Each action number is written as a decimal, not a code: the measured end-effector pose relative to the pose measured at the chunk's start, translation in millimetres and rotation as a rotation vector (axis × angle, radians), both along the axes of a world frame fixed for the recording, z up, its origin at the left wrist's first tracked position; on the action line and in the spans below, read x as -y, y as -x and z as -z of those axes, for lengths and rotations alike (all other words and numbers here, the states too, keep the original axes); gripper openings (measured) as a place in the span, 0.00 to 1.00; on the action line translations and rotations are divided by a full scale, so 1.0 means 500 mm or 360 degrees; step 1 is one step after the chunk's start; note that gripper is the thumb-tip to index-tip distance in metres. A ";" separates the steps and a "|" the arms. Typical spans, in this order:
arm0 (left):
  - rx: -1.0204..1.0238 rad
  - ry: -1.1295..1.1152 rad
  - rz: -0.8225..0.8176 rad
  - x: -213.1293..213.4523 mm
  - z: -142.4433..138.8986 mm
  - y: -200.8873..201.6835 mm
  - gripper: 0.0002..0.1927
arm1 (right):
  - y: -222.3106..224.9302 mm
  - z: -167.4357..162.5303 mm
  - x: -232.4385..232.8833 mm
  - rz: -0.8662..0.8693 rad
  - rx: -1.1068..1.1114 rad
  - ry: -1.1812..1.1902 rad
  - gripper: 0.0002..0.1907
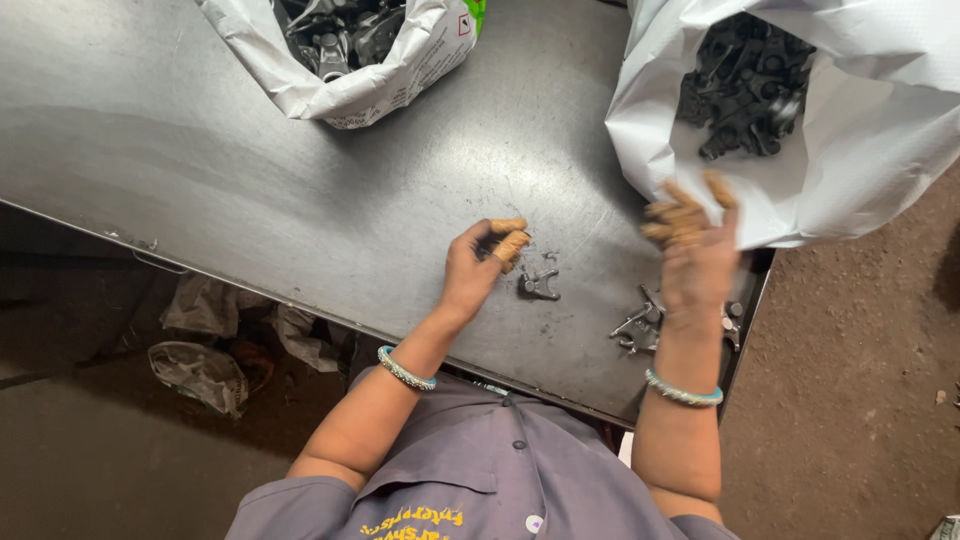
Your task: The person takes small dark metal castings out of paper sacks on a steel table, turns each casting over in both hands to look it over, and places it on a tray or back on the table. They continue handling the castings one at a time across the work surface.
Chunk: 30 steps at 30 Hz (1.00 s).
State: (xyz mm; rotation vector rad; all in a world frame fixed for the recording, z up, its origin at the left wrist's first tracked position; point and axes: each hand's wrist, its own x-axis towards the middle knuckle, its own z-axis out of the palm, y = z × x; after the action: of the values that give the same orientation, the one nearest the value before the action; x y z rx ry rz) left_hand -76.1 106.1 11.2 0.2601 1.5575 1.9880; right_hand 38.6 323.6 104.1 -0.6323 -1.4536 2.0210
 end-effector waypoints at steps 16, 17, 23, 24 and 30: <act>0.0440 -0.0284 0.0199 -0.031 -0.006 0.027 0.19 | 0.042 0.150 0.049 -0.0566 -0.0068 0.0300 0.25; 0.0505 -0.0296 0.0177 -0.040 -0.004 0.031 0.18 | 0.050 0.152 0.042 -0.0573 -0.0116 0.0470 0.25; 0.0741 -0.0438 0.0106 -0.063 0.025 0.062 0.12 | 0.077 0.166 0.044 -0.0545 -0.0029 0.0751 0.26; 0.0840 -0.0438 0.0098 -0.063 0.031 0.064 0.11 | 0.078 0.172 0.045 -0.0515 0.0054 0.0740 0.25; 0.0930 -0.0462 0.0166 -0.064 0.056 0.057 0.09 | 0.051 0.221 0.045 -0.0443 0.0241 0.0705 0.19</act>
State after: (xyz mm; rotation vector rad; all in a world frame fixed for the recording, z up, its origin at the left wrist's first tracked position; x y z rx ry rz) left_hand -104.7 138.1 -16.7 -0.1217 0.8746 1.9665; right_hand 12.9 301.0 -6.3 -0.8127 -1.2329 2.5990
